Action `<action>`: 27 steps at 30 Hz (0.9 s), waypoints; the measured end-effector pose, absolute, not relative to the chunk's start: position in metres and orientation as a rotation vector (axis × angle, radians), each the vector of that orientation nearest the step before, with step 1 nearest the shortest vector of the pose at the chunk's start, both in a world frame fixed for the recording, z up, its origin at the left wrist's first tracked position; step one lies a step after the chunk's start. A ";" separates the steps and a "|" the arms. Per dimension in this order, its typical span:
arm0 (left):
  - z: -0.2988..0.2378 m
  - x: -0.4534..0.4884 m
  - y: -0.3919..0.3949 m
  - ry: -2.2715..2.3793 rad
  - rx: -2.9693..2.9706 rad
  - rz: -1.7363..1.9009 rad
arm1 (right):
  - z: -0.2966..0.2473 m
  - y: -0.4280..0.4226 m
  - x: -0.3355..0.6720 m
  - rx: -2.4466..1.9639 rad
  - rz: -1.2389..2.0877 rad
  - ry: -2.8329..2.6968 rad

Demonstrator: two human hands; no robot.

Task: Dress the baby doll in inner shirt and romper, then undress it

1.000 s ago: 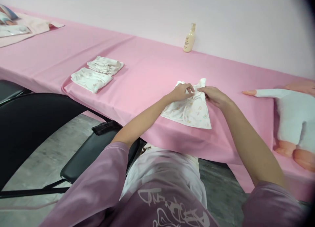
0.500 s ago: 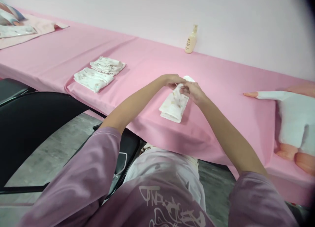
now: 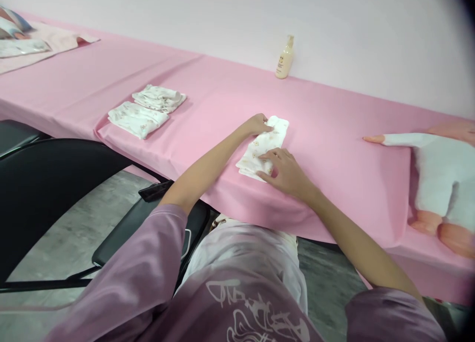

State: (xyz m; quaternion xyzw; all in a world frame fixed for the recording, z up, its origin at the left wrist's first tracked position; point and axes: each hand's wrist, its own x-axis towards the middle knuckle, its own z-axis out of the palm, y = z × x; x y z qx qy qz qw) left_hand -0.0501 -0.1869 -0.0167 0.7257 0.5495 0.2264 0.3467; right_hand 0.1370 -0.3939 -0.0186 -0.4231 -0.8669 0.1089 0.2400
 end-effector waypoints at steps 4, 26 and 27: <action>-0.017 -0.048 -0.194 1.465 1.869 0.638 | -0.016 -0.413 0.134 -1.203 0.249 -2.387; 0.008 -0.109 -0.394 1.622 1.835 0.628 | -0.015 -0.451 0.107 -1.684 -0.098 -2.389; 0.009 -0.110 -0.395 1.599 1.836 0.629 | -0.017 -0.452 0.108 -1.680 -0.095 -2.378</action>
